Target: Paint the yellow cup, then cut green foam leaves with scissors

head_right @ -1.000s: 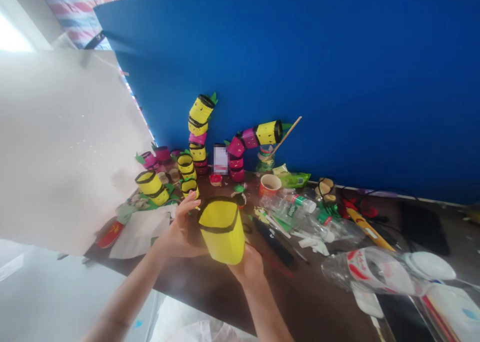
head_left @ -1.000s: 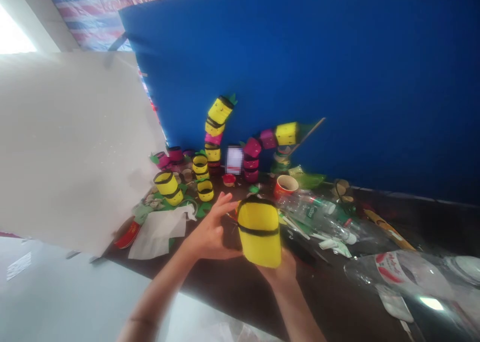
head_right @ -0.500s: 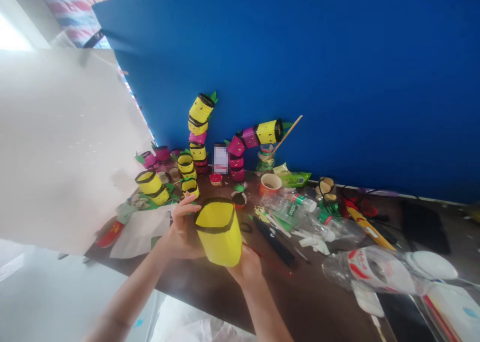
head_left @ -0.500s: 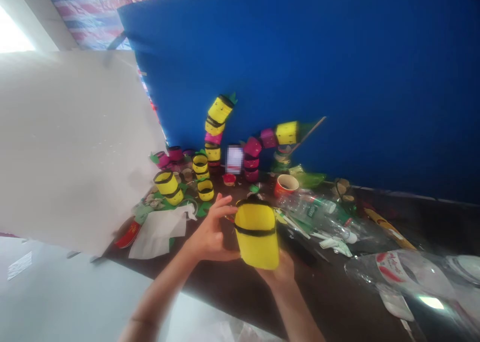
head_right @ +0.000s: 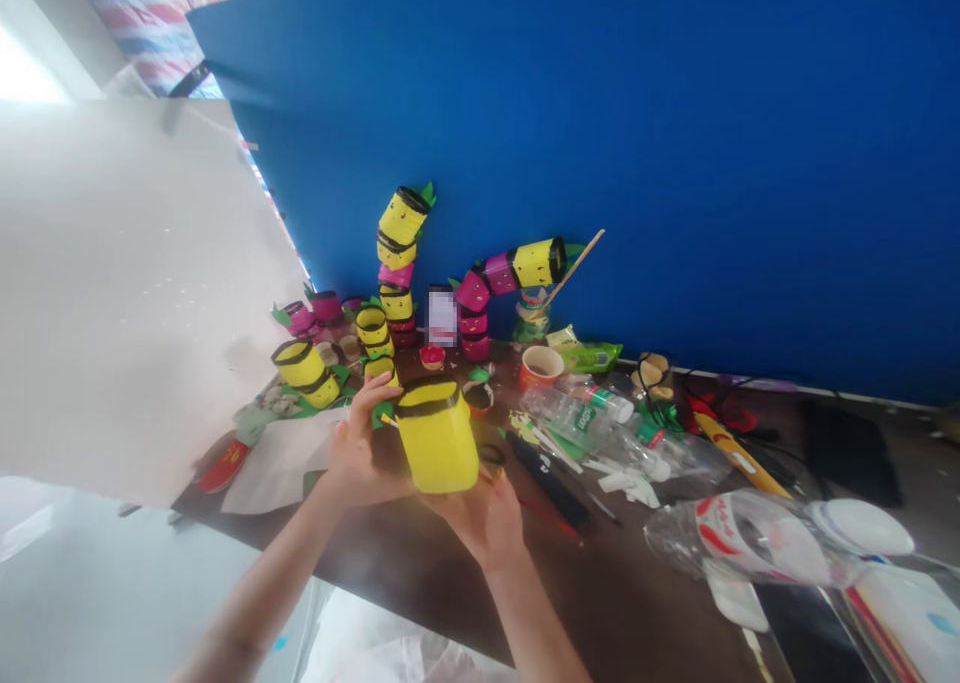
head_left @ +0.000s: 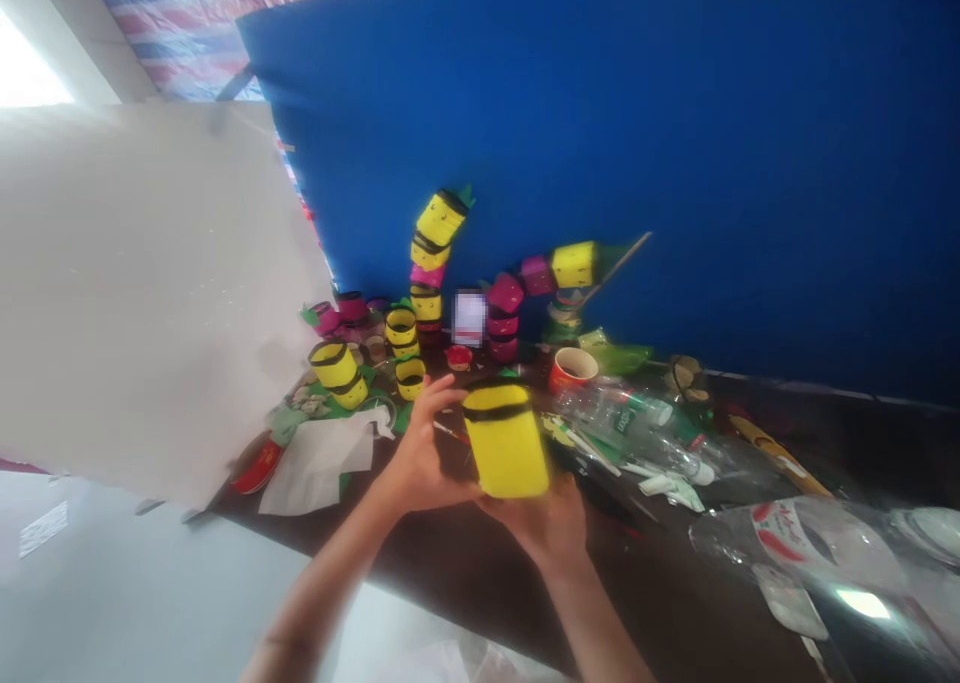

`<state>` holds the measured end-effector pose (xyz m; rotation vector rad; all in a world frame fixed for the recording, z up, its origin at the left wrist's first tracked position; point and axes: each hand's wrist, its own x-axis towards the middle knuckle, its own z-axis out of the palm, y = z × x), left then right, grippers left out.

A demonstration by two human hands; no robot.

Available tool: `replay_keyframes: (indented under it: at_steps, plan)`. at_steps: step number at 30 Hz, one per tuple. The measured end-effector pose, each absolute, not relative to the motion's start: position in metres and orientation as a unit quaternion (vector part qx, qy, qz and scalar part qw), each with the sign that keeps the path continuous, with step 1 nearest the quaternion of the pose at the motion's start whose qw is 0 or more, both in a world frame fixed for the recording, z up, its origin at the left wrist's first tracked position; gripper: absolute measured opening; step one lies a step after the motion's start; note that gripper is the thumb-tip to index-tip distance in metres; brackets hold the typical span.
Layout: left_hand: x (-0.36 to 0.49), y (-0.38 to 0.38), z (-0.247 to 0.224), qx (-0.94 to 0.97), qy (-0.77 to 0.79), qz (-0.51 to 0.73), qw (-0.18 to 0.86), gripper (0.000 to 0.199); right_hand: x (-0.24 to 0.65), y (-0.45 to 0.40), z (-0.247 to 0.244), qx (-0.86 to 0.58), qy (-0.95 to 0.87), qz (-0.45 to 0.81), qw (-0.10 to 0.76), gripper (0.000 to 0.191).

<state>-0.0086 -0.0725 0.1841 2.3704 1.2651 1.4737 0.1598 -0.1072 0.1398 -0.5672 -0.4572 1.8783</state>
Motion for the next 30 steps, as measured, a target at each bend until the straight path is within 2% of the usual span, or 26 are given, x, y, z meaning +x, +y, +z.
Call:
replay_keyframes:
  at_steps: [2,7,11,15,20,24,30]
  plan:
    - [-0.011,-0.069,0.182,0.756,0.424,0.496,0.058,0.096,0.162,-0.105,0.140,-0.238,-0.181,0.786,0.540,0.048]
    - [-0.027,-0.062,0.173,0.740,0.474,0.471,0.073,0.090,0.174,-0.105,0.131,-0.314,-0.170,0.716,0.600,0.037]
    - [-0.036,-0.062,0.168,0.759,0.508,0.405,0.039,0.098,0.184,-0.105,0.122,-0.373,-0.212,0.611,0.665,0.033]
    - [-0.038,-0.060,0.168,0.770,0.537,0.343,0.032,0.095,0.190,-0.105,0.113,-0.413,-0.312,0.493,0.699,0.022]
    - [-0.040,-0.055,0.160,0.777,0.537,0.327,-0.015,0.088,0.200,-0.106,0.110,-0.528,-0.491,0.348,0.599,0.019]
    - [-0.043,-0.050,0.146,0.770,0.536,0.342,-0.048,0.082,0.203,-0.098,0.114,-0.548,-0.588,0.268,0.531,0.022]
    - [-0.039,-0.042,0.116,0.748,0.538,0.379,-0.085,0.073,0.199,-0.075,0.109,-0.556,-0.646,0.244,0.463,0.023]
